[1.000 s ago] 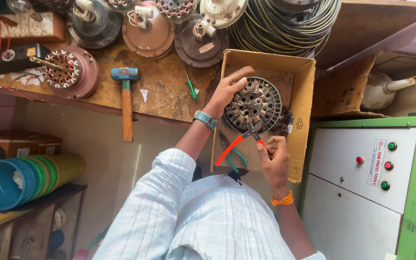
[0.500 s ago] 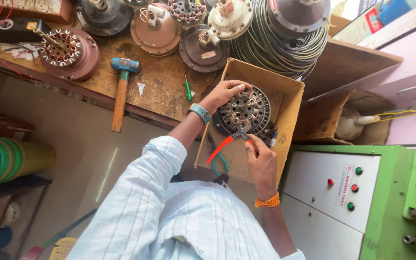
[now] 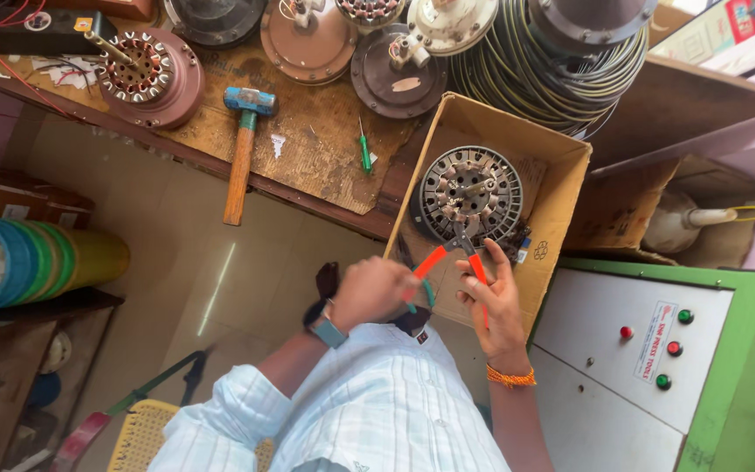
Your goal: The person uses pliers to remove small metal pieces from a circular electrical component, likely a motor stator, held in a cardboard box. The person repeatedly picks up and removes debris from the component's slots.
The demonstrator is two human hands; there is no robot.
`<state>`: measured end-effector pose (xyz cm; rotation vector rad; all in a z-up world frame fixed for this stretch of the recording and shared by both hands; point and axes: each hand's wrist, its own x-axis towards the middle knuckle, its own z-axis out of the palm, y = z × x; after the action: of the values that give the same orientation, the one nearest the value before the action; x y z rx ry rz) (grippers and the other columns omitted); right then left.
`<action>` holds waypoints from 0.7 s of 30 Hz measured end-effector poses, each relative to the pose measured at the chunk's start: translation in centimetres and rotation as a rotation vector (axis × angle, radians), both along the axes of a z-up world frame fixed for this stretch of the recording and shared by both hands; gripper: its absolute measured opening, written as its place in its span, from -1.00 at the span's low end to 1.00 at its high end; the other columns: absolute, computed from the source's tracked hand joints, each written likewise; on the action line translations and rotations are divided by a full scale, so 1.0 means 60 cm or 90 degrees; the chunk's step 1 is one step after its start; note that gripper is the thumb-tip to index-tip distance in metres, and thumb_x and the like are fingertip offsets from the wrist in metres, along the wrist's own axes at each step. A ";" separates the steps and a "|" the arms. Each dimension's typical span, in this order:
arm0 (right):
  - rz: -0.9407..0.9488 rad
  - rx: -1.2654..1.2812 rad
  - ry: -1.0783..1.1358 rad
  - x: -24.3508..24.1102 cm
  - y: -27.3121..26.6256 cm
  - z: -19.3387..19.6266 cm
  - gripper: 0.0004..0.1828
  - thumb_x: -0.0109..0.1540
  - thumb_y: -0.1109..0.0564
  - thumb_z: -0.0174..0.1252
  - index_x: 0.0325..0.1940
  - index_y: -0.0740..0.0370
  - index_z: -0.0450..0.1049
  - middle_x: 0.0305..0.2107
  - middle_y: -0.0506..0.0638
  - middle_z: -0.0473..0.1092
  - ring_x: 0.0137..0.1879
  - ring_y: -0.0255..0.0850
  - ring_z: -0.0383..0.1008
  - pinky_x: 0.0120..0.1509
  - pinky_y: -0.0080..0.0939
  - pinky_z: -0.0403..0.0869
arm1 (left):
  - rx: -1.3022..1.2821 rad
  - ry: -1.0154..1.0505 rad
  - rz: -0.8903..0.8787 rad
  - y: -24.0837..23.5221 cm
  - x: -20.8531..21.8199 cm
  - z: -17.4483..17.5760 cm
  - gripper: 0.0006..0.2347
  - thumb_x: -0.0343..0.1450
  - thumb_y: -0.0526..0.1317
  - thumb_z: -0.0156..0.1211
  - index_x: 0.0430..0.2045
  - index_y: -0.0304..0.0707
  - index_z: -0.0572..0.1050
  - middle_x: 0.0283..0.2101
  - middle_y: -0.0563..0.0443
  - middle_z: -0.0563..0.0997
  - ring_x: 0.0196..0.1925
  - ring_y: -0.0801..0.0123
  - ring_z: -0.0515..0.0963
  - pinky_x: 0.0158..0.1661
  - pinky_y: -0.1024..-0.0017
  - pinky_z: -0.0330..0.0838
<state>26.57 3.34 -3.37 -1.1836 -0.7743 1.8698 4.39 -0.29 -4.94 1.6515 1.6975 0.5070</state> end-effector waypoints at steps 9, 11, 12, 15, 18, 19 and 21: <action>0.294 -0.179 0.221 0.010 0.015 -0.058 -0.24 0.33 -0.37 -0.18 0.27 0.32 0.35 0.08 0.14 0.43 0.21 -0.13 0.43 0.32 -0.03 0.42 | 0.007 0.093 -0.115 -0.018 0.065 0.030 -0.81 0.38 -0.18 0.19 -0.58 -0.27 0.61 -0.55 -0.24 0.58 -0.49 -0.06 0.64 -0.43 0.07 0.50; 0.239 -0.133 0.312 -0.009 0.001 -0.074 -0.37 0.53 -0.26 -0.14 0.35 0.34 0.35 -0.01 0.17 0.41 0.13 -0.06 0.42 0.29 0.02 0.39 | -0.041 0.101 -0.105 0.002 0.049 0.061 -0.70 0.42 -0.04 0.23 -0.63 -0.28 0.63 -0.59 -0.25 0.58 -0.50 -0.09 0.63 -0.43 0.04 0.47; 0.212 -0.110 0.359 -0.021 -0.005 -0.079 -0.44 0.62 -0.21 -0.12 0.38 0.35 0.35 -0.06 0.19 0.40 0.10 -0.02 0.42 0.28 0.05 0.38 | 0.007 0.059 -0.059 0.010 0.039 0.077 -0.71 0.42 -0.07 0.24 -0.63 -0.28 0.63 -0.59 -0.23 0.59 -0.50 -0.06 0.63 -0.45 0.08 0.47; 0.091 -0.173 0.286 -0.064 -0.031 -0.085 -0.61 0.38 -0.14 -0.13 0.11 0.17 0.33 -0.07 -0.01 0.47 -0.01 -0.17 0.47 0.12 -0.03 0.40 | 0.071 -0.105 0.074 0.026 0.000 0.120 -0.75 0.42 -0.09 0.22 -0.58 -0.26 0.64 -0.59 -0.10 0.64 -0.52 0.12 0.67 -0.48 0.22 0.50; 0.024 -0.246 0.354 -0.089 -0.042 -0.074 -0.73 0.36 -0.05 -0.10 -0.06 0.16 0.34 -0.38 -0.09 0.32 -0.25 -0.29 0.37 -0.05 -0.17 0.44 | 0.045 -0.257 0.152 0.045 -0.027 0.136 -0.75 0.45 -0.05 0.17 -0.50 -0.21 0.64 -0.59 0.04 0.66 -0.55 0.36 0.72 -0.49 0.36 0.55; 0.012 -0.221 0.388 -0.097 -0.044 -0.072 -0.82 0.41 -0.01 -0.07 -0.12 0.13 0.30 -0.41 -0.12 0.25 -0.30 -0.32 0.29 -0.15 -0.24 0.37 | 0.074 -0.236 0.150 0.053 -0.034 0.134 -0.75 0.45 -0.05 0.17 -0.48 -0.21 0.64 -0.58 0.05 0.66 -0.56 0.37 0.69 -0.50 0.36 0.51; -0.008 -0.169 0.455 -0.111 -0.045 -0.075 -0.78 0.50 0.08 0.01 -0.22 0.09 0.23 -0.46 -0.17 0.12 -0.41 -0.39 0.13 -0.35 -0.37 0.24 | 0.100 -0.212 0.142 0.066 -0.044 0.120 -0.76 0.47 -0.05 0.17 -0.44 -0.20 0.65 -0.56 0.05 0.67 -0.55 0.35 0.67 -0.49 0.34 0.47</action>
<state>19.91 0.61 -7.86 -0.5731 -0.1244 2.2186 1.77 3.66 2.27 1.3937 1.6281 0.9877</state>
